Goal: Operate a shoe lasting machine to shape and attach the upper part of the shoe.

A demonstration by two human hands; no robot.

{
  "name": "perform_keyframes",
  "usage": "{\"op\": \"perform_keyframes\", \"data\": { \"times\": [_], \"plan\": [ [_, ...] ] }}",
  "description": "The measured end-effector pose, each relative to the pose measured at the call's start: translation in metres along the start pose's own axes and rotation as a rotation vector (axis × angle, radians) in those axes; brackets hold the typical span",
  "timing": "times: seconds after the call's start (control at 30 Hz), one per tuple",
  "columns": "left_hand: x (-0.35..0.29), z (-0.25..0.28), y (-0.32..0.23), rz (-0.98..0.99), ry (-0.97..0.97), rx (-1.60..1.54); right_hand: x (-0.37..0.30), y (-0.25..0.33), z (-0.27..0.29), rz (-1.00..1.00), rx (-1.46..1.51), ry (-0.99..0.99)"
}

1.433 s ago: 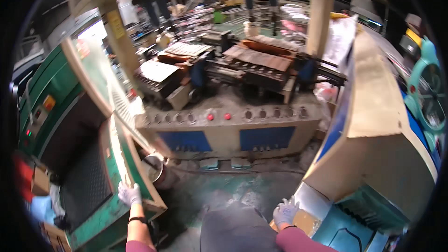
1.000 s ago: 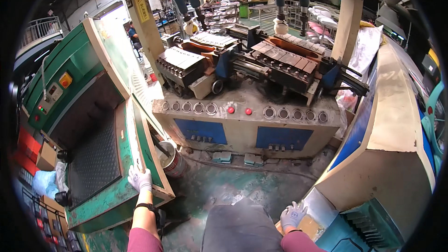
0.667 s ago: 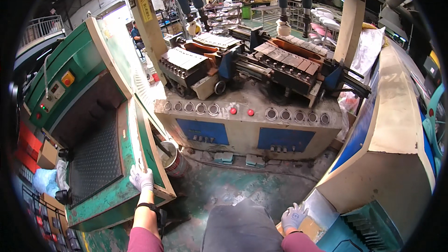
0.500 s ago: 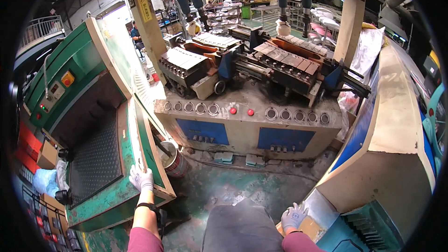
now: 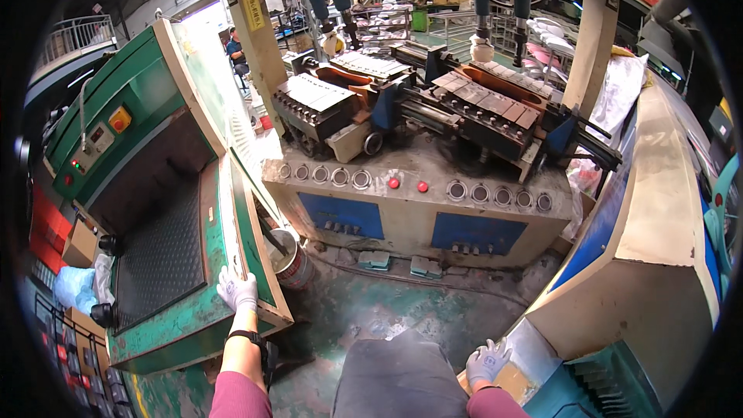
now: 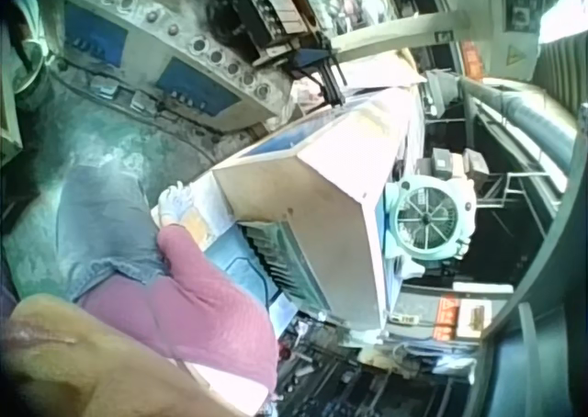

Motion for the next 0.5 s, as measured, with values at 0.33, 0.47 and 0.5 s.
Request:
{"op": "perform_keyframes", "data": {
  "times": [0.33, 0.47, 0.5],
  "plan": [
    [-0.0002, -0.0016, 0.0002, -0.010, -0.003, -0.003, -0.0019, 0.0019, 0.0054, 0.013, 0.016, -0.043],
    [-0.0028, 0.0020, -0.0057, -0.013, -0.003, -0.008, -0.0013, -0.0002, 0.0044, 0.011, 0.012, -0.039],
    [-0.0036, 0.0025, -0.0084, -0.017, 0.007, -0.014, -0.0014, -0.0013, 0.0044, 0.008, 0.011, -0.039]
  ]
}}
Point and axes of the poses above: each hand's wrist, its own x-axis towards the middle knuckle, its own z-axis out of the back of the hand, y = z × x, the point moved 9 cm from there along x, towards the middle knuckle, and after that the axes turned 6 degrees about y, right-handed, at the moved point
